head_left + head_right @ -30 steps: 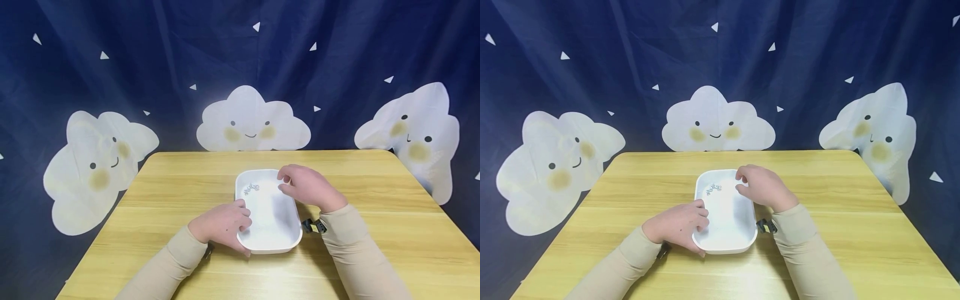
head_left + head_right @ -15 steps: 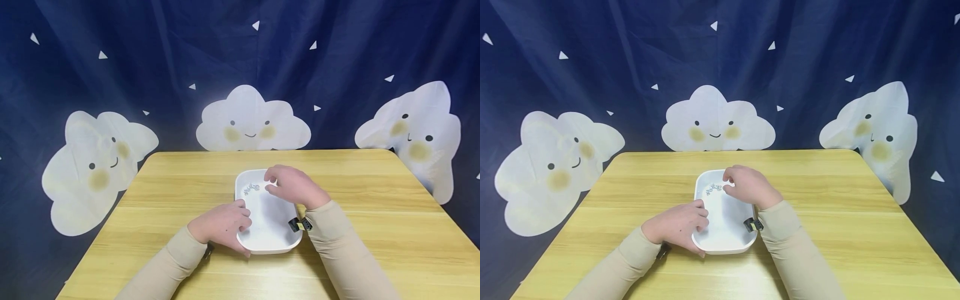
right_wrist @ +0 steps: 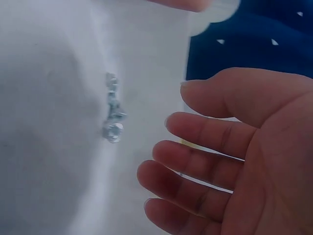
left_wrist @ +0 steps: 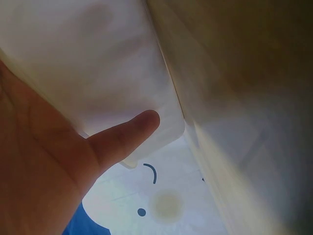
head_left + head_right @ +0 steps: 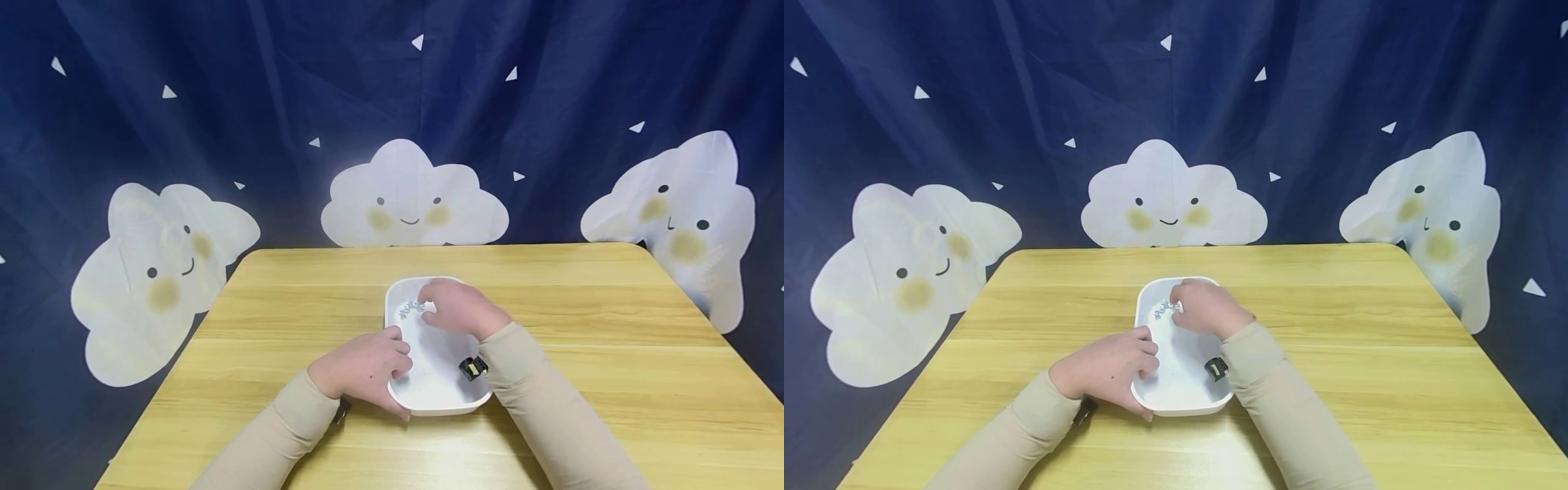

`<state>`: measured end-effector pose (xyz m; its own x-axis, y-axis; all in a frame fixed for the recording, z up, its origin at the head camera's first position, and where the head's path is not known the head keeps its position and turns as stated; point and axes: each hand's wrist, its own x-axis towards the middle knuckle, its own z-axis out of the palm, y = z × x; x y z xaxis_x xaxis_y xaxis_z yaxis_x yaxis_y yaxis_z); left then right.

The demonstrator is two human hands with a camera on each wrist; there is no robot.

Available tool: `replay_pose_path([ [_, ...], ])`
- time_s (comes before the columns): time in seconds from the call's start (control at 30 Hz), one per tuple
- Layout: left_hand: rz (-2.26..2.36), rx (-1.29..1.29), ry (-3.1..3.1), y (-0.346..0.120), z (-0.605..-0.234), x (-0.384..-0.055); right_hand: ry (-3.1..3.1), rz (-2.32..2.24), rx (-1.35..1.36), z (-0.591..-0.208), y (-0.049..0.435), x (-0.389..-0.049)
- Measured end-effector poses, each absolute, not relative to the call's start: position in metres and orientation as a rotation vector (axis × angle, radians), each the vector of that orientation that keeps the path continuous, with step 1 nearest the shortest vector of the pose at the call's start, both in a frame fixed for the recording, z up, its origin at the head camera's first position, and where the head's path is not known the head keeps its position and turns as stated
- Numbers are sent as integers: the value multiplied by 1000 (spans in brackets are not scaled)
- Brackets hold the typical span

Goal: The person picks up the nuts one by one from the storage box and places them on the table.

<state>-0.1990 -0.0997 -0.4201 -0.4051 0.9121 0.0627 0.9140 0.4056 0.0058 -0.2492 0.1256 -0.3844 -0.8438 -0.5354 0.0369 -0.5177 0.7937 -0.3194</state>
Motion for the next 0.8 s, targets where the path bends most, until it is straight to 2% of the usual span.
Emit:
replay_pose_path([
  [0.8,-58,-1673,-2597,-98,-420,-199,2969,-198,-1025,-410,113,-271],
])
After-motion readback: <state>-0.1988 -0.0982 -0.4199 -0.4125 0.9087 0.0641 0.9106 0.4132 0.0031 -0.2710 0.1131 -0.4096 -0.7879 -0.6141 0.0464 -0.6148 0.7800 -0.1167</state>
